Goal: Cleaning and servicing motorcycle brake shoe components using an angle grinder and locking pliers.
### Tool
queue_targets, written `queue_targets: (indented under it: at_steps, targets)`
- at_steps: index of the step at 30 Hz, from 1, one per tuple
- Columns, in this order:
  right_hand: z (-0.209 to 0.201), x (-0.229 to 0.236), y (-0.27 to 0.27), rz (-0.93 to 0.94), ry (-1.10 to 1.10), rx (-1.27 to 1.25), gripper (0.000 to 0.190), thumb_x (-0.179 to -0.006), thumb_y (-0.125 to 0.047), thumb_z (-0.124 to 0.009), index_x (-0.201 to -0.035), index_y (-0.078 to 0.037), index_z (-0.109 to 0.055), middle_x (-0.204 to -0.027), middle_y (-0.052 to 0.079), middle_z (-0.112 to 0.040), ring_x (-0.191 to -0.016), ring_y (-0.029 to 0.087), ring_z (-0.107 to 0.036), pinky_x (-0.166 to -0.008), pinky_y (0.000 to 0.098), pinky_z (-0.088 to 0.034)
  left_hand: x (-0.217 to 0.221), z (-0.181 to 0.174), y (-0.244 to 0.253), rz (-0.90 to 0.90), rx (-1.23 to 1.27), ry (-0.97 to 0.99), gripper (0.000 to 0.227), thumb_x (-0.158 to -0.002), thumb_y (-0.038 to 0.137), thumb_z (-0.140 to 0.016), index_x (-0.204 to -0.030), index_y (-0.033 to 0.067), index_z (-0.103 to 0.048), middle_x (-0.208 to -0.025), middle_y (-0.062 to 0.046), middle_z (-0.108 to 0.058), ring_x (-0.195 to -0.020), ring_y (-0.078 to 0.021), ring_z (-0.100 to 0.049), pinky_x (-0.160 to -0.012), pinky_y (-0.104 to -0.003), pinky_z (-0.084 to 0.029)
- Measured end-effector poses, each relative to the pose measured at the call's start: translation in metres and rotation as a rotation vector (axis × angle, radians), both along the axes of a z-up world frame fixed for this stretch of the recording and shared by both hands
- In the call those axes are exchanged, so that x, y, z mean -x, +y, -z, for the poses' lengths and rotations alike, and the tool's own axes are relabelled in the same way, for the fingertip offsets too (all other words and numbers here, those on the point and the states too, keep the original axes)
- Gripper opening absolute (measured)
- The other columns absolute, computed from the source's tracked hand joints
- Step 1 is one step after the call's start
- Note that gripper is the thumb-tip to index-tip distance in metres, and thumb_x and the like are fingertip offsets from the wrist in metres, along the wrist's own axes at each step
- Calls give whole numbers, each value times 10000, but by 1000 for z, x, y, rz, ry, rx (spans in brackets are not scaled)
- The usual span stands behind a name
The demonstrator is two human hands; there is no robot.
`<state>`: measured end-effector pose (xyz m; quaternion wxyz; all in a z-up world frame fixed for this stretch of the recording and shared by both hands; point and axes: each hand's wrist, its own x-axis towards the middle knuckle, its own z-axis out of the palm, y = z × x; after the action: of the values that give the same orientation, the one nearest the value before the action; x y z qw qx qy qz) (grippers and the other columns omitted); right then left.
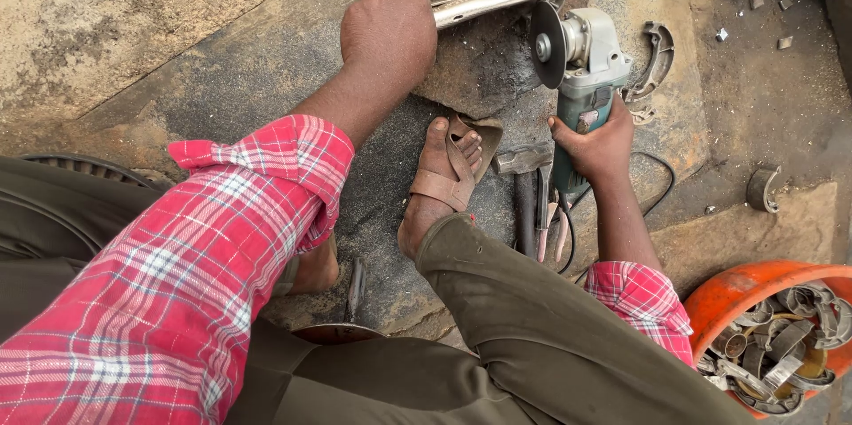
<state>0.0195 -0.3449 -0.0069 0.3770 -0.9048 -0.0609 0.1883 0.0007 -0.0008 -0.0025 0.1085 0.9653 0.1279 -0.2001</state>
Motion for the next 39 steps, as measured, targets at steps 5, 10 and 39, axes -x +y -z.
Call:
queue_targets:
  at_steps: [5, 10, 39]
  targets:
    - [1, 0, 0, -2, -17, 6, 535, -744, -207, -899, -1162, -1, -635, -1035, 114, -743, -919, 184, -732, -863, 348, -600, 0, -1, 1, -12, 15, -7, 764, -939, 180, -658, -1556, -67, -281, -825, -189, -731, -689, -283, -751, -521, -445, -612]
    - [-2, 1, 3, 2, -6, -1, 515, -749, -201, -892, -1157, -10, -642, -1028, 110, -749, -906, 183, -733, -849, 348, -602, 0, 1, 0, -23, 21, -13, 761, -937, 178, -655, -1555, -65, -282, -841, -190, -732, -706, -288, -755, -543, -446, -615]
    - [-8, 4, 7, -11, -31, 18, 524, -744, -171, -900, -1164, 6, -640, -1033, 125, -751, -924, 199, -730, -866, 358, -593, 1, -1, 1, 9, -5, -28, 761, -918, 187, -662, -1535, -77, -304, -825, -188, -724, -671, -275, -751, -489, -445, -613]
